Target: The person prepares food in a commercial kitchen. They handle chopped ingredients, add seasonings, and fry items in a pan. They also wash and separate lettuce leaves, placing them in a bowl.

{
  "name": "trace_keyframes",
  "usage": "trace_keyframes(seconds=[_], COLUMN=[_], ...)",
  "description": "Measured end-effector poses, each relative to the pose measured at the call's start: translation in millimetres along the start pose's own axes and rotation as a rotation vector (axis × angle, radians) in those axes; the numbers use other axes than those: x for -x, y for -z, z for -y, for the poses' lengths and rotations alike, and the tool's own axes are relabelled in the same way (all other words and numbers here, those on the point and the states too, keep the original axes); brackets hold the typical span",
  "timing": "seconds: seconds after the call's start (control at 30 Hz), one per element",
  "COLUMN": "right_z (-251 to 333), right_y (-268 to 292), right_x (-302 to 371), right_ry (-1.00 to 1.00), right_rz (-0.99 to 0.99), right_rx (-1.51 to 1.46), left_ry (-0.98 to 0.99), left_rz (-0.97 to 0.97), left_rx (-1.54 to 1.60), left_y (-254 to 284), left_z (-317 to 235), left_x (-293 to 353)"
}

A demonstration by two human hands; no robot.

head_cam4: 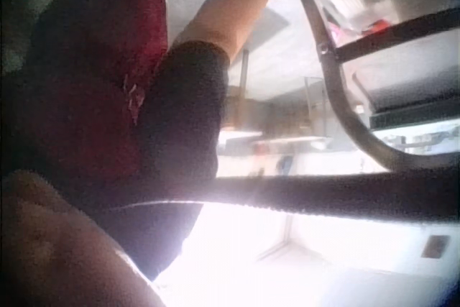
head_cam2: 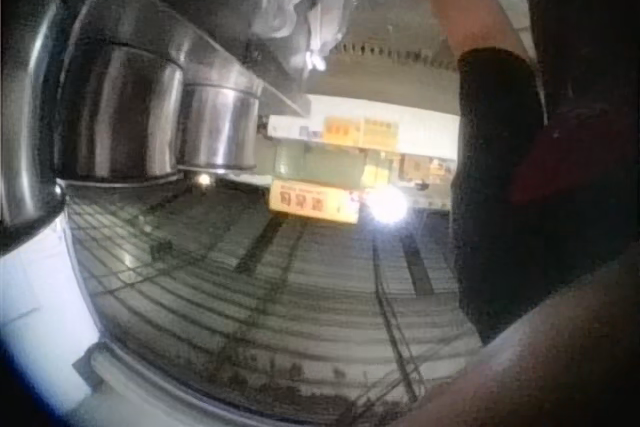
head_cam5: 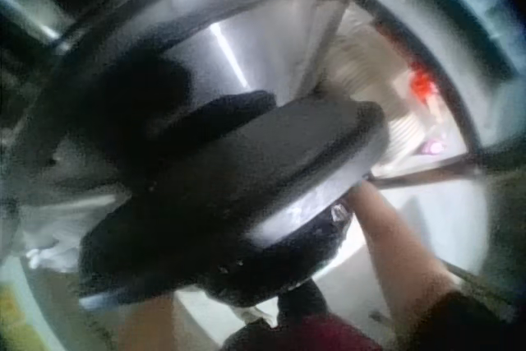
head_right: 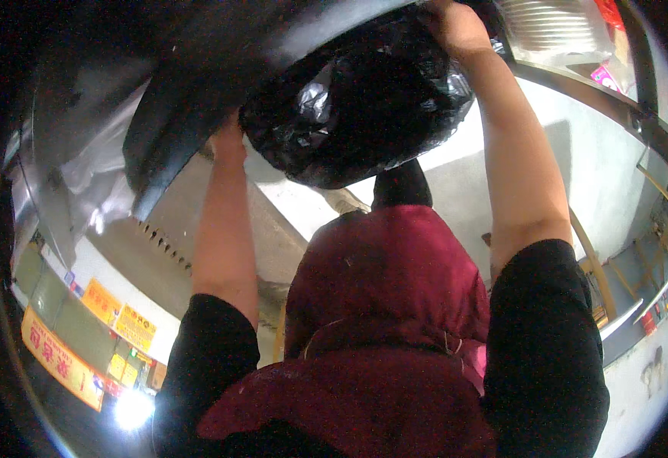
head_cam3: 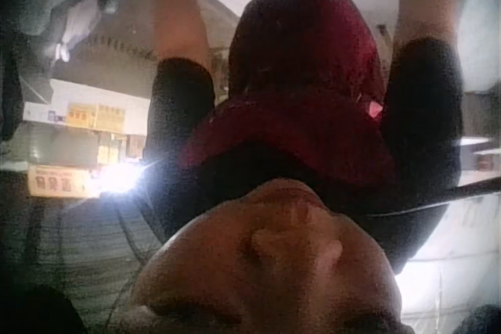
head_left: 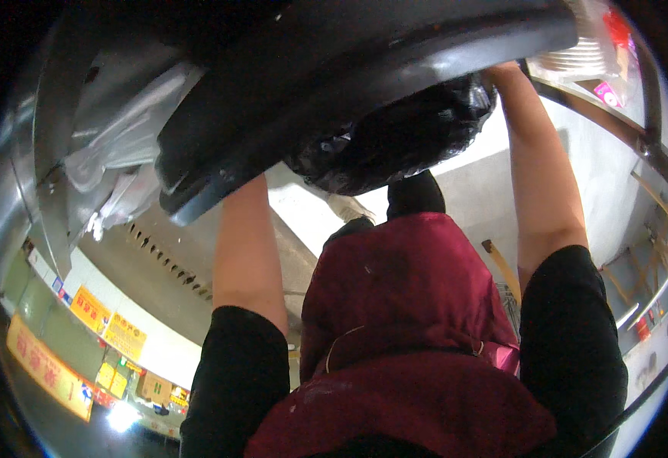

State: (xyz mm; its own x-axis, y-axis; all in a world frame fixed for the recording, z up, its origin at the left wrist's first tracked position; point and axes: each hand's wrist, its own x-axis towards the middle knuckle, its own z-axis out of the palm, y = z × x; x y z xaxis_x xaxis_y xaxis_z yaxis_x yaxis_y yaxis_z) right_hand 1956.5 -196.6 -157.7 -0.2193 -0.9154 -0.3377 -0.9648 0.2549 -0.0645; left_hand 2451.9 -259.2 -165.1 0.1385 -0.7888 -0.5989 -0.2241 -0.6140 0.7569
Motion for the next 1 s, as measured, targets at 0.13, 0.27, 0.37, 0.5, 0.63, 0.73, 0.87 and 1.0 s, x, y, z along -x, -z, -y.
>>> trace_keyframes(seconds=[0.13,0.27,0.37,0.5,0.63,0.73,0.87,1.0], right_z=[-13.6,-10.9,-10.6,-16.2,-29.6,-41.7,-44.8,-37.7], right_y=[-25.7,-38.1,-44.6,-60.5,-93.4,-122.5,-129.5,-69.7], right_x=[-14.2,-24.2,-32.8,-42.0,-52.2,-64.9,-75.8,-30.2], right_ry=[-0.077,-0.159,-0.209,-0.258,-0.301,-0.322,-0.318,-0.330], right_rz=[0.096,0.167,0.206,0.246,0.281,0.303,0.287,0.031], right_rx=[-0.153,-0.286,-0.379,-0.490,-0.606,-0.727,-1.003,-0.747], left_ry=[0.072,0.129,0.124,0.151,0.172,0.182,0.209,0.283], left_rz=[-0.007,0.004,-0.032,-0.024,-0.020,-0.019,-0.006,0.057], left_rx=[0.081,0.145,0.175,0.184,0.191,0.202,0.231,0.328], left_y=[-2.9,-6.0,-6.3,-4.3,-1.8,1.3,7.5,3.7], left_z=[3.7,5.2,3.2,1.8,-0.1,0.1,4.5,12.1], left_x=[-5.7,-10.0,-9.3,-6.6,-7.0,-6.4,-6.4,0.0])
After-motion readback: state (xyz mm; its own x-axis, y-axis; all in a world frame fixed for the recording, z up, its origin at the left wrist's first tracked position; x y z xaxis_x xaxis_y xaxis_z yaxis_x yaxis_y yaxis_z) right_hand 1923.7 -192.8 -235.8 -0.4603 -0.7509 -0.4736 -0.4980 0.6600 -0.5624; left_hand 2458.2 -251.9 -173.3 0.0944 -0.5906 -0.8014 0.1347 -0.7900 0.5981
